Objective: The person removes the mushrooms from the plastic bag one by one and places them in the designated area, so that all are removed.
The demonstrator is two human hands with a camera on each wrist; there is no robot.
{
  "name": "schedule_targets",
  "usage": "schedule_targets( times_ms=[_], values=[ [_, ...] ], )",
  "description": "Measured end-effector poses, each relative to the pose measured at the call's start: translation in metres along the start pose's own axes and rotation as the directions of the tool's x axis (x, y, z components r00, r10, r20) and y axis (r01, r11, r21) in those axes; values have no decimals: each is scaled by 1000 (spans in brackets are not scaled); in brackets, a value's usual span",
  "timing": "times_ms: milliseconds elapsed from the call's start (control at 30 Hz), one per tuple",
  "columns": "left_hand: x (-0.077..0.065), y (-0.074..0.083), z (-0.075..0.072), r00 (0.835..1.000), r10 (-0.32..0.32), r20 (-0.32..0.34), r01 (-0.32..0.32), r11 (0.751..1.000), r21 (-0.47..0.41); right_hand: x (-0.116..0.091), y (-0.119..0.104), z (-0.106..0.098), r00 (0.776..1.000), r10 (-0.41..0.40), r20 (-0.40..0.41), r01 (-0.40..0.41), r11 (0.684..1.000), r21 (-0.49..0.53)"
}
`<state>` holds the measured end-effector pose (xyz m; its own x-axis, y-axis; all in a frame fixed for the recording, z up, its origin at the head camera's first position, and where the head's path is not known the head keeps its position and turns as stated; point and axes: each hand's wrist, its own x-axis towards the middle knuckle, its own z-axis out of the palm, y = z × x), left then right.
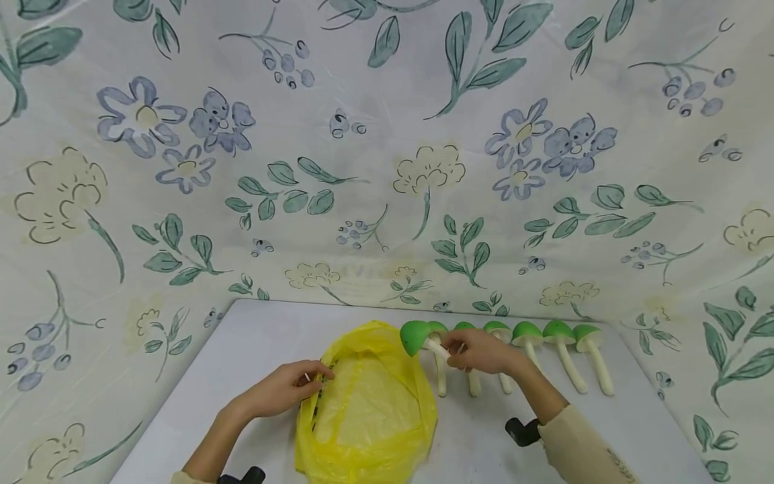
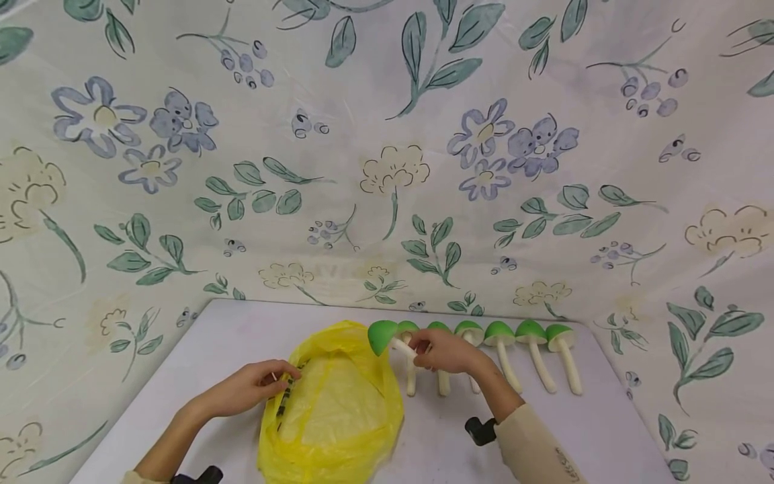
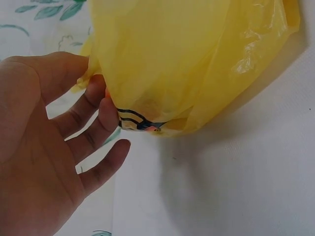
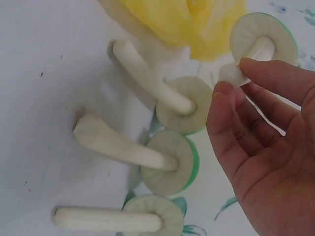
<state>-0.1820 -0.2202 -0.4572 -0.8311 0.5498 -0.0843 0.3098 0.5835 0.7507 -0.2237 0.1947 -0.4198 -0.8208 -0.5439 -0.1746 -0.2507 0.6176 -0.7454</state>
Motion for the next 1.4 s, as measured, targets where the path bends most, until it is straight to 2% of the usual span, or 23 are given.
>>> schedule_targets(
  times_ms=[133, 533, 800, 1167, 1400],
  values=[
    [0, 1, -1, 1000, 2, -1, -2, 1000, -6, -7, 7, -6, 999, 16, -30, -16, 1000, 17],
    [1, -1, 1, 1000, 11, 1, -11, 999, -33, -29, 29, -20, 998, 33, -53, -29, 997, 71],
    [-1, 1, 1, 1000, 0, -1, 0, 1000, -22, -50, 35, -26, 991, 72, -112, -62, 994, 89],
    [0, 0, -1, 1000, 16, -8, -16, 1000, -13, -65, 56, -34, 988, 72, -133, -57, 992, 113],
    [0, -1, 0, 1000, 16, -8, -16, 1000, -19, -79, 65, -37, 983, 103, -153, -80, 985, 152]
  ],
)
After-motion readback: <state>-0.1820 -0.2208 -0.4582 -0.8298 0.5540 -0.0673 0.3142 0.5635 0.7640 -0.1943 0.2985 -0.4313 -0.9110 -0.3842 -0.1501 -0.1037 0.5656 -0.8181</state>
